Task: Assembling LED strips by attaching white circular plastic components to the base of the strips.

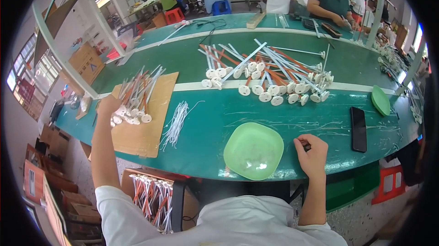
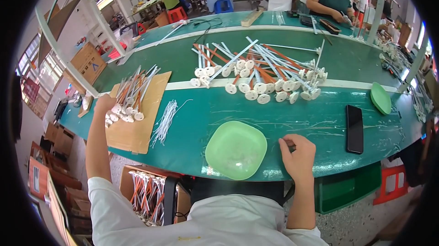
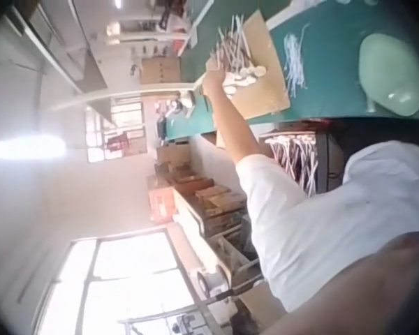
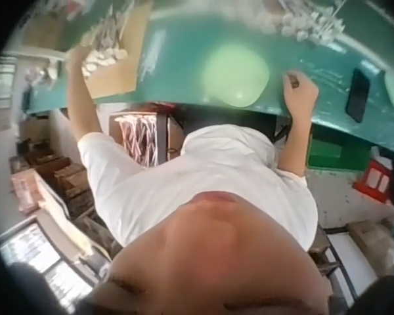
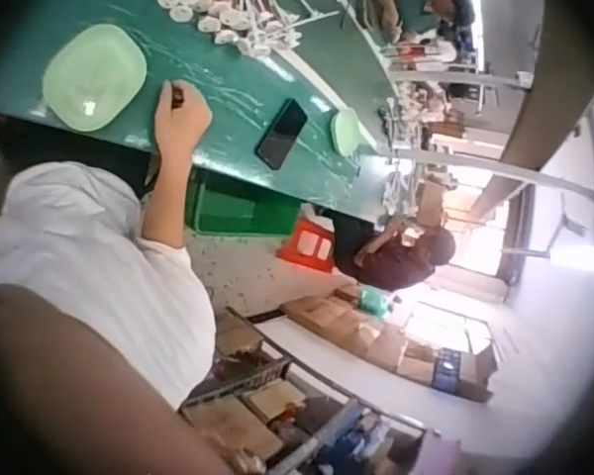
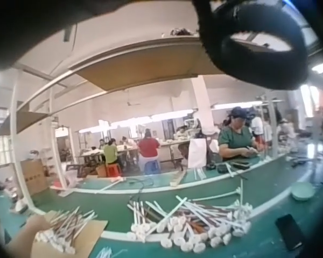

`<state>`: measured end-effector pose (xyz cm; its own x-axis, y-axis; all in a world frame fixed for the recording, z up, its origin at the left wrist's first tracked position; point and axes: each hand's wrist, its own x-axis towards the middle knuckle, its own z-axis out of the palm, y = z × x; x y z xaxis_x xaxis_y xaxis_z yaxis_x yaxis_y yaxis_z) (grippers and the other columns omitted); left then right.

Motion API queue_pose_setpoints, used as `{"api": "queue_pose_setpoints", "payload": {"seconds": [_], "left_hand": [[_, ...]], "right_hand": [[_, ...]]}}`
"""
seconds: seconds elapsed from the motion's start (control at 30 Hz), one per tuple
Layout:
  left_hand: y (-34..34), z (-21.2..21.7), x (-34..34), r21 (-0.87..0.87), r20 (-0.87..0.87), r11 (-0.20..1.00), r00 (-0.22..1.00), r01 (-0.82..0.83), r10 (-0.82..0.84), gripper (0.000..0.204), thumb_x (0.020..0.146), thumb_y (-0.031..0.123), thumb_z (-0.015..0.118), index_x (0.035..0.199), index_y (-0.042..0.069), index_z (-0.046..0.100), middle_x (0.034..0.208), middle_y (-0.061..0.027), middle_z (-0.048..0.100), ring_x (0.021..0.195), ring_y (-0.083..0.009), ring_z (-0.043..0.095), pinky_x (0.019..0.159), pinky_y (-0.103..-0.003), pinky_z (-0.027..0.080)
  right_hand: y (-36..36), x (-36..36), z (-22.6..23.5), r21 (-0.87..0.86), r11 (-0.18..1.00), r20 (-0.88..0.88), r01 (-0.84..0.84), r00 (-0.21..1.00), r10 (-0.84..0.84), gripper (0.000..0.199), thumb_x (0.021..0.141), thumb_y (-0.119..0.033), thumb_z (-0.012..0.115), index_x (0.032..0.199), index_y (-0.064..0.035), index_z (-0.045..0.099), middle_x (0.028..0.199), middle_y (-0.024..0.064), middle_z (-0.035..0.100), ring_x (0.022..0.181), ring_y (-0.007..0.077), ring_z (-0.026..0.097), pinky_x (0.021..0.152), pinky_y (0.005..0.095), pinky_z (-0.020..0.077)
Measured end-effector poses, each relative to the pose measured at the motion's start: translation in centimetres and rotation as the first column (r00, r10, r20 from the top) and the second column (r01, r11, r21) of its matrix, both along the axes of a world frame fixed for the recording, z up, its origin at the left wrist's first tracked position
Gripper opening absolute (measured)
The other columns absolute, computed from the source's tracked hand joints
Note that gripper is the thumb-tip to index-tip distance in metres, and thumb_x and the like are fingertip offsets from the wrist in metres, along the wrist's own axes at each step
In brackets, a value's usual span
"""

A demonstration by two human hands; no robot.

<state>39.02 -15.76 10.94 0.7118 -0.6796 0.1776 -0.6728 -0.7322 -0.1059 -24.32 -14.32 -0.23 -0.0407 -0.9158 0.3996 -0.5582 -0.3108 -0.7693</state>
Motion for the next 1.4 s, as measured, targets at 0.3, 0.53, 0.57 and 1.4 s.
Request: {"api": "queue_pose_setpoints", "payload": {"seconds": [0.3, 0.53, 0.57, 1.4], "left_hand": [[0.3, -0.7, -16.1, -0.499, 0.001, 0.681, 0.787, 0.535, -0.617, 0.039, 0.083, 0.027, 0.071, 0.113, 0.003, 0.066, 0.103, -0.0198, 0.068, 0.089, -0.0350, 0.065, 0.077, -0.042, 0.052], [6.8, -10.8, -30.3, -0.928, -0.361, 0.350, 0.073, -0.130, -0.930, 0.014, 0.092, 0.012, 0.064, 0.096, 0.000, 0.069, 0.090, -0.0093, 0.070, 0.074, -0.0114, 0.061, 0.067, -0.026, 0.045], [7.1, -11.3, -30.3, -0.890, -0.363, 0.361, -0.045, -0.278, -0.931, 0.012, 0.093, 0.009, 0.063, 0.092, -0.001, 0.069, 0.087, -0.0088, 0.070, 0.072, -0.0097, 0.059, 0.065, -0.025, 0.044], [11.3, -12.2, -36.2, -0.653, -0.097, 0.613, -0.754, -0.445, -0.650, 0.037, 0.100, 0.010, 0.053, 0.132, -0.009, 0.052, 0.121, -0.0217, 0.063, 0.105, -0.0300, 0.067, 0.091, -0.042, 0.056]], "right_hand": [[0.1, 0.3, 0.1, -0.099, 0.995, -0.121, -0.033, 0.992, 0.021, 0.010, 0.076, -0.005, 0.074, 0.082, -0.0006, 0.067, 0.077, 0.0111, 0.068, 0.068, 0.0250, 0.066, 0.064, 0.0340, 0.0520], [-1.9, 1.7, 4.8, -0.164, 0.938, -0.236, -0.304, 0.936, 0.262, 0.008, 0.078, -0.006, 0.073, 0.083, -0.0011, 0.068, 0.074, 0.0105, 0.067, 0.062, 0.0201, 0.064, 0.059, 0.0295, 0.0502], [-2.8, 2.9, 6.1, -0.181, 0.918, -0.244, -0.352, 0.921, 0.305, 0.008, 0.079, -0.007, 0.072, 0.083, -0.0016, 0.068, 0.075, 0.0100, 0.067, 0.061, 0.0198, 0.064, 0.059, 0.0296, 0.0502], [4.1, 9.9, 4.8, -0.458, 0.672, -0.208, -0.582, 0.805, 0.555, 0.031, 0.069, -0.003, 0.078, 0.100, -0.0045, 0.074, 0.085, 0.0093, 0.069, 0.067, 0.0235, 0.064, 0.063, 0.0327, 0.0531]]}}
